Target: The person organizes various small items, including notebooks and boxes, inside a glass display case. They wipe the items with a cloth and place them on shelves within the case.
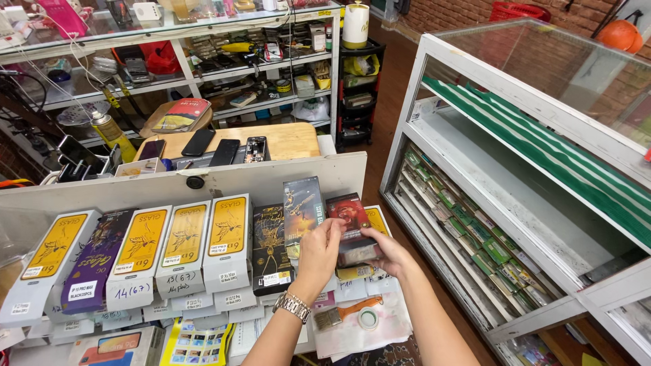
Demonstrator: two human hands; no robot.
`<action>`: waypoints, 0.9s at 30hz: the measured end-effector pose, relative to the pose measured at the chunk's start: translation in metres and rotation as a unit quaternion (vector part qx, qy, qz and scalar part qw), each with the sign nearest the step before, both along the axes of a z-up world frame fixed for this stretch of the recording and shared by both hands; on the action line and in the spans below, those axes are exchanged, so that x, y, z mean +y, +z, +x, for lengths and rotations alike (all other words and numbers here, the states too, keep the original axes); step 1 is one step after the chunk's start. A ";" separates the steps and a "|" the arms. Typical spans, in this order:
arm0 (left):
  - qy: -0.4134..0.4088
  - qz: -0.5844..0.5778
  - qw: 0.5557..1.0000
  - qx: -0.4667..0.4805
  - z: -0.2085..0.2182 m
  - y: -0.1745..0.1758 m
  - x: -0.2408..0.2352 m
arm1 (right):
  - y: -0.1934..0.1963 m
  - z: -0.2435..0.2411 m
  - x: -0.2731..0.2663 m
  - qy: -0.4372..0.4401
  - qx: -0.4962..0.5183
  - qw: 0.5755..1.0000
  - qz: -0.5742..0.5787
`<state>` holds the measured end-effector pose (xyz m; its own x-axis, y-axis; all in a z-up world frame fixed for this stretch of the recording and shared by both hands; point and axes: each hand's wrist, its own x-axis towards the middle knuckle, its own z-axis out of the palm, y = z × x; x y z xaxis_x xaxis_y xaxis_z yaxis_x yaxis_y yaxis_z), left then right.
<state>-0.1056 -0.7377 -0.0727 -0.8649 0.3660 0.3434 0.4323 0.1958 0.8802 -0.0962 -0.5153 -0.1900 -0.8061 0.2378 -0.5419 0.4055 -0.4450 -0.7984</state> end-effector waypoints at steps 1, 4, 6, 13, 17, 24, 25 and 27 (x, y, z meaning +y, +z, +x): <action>-0.002 0.017 1.000 -0.003 -0.001 0.000 0.000 | 0.006 0.002 0.001 0.003 0.013 1.000 -0.010; 0.003 0.033 0.999 -0.033 -0.001 -0.002 0.003 | 0.023 0.016 0.005 -0.006 0.040 0.998 -0.038; 0.027 0.003 0.997 -0.074 -0.001 -0.001 0.009 | 0.039 0.028 0.009 -0.029 0.047 0.997 -0.047; 0.006 0.065 0.996 -0.060 0.002 -0.014 0.033 | 0.059 0.050 0.014 -0.029 0.059 0.997 -0.037; 0.025 0.132 0.985 -0.109 0.055 -0.060 0.033 | 0.026 0.042 0.012 -0.017 0.033 0.999 -0.035; 0.080 0.080 0.961 -0.253 0.065 -0.140 0.047 | -0.035 0.016 0.003 0.040 0.058 0.989 0.127; 0.081 0.087 0.963 -0.242 0.062 -0.146 0.051 | -0.038 0.013 0.001 0.046 0.034 0.992 0.114; 0.072 0.127 0.943 -0.298 0.058 -0.152 0.054 | -0.039 0.013 -0.001 0.055 -0.016 0.994 0.089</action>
<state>-0.0472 -0.6839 -0.2245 -0.9667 0.2006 -0.1586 -0.1690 -0.0357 0.9850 -0.0833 -0.5160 -0.2295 -0.8161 0.2429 -0.5244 0.4699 -0.2493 -0.8468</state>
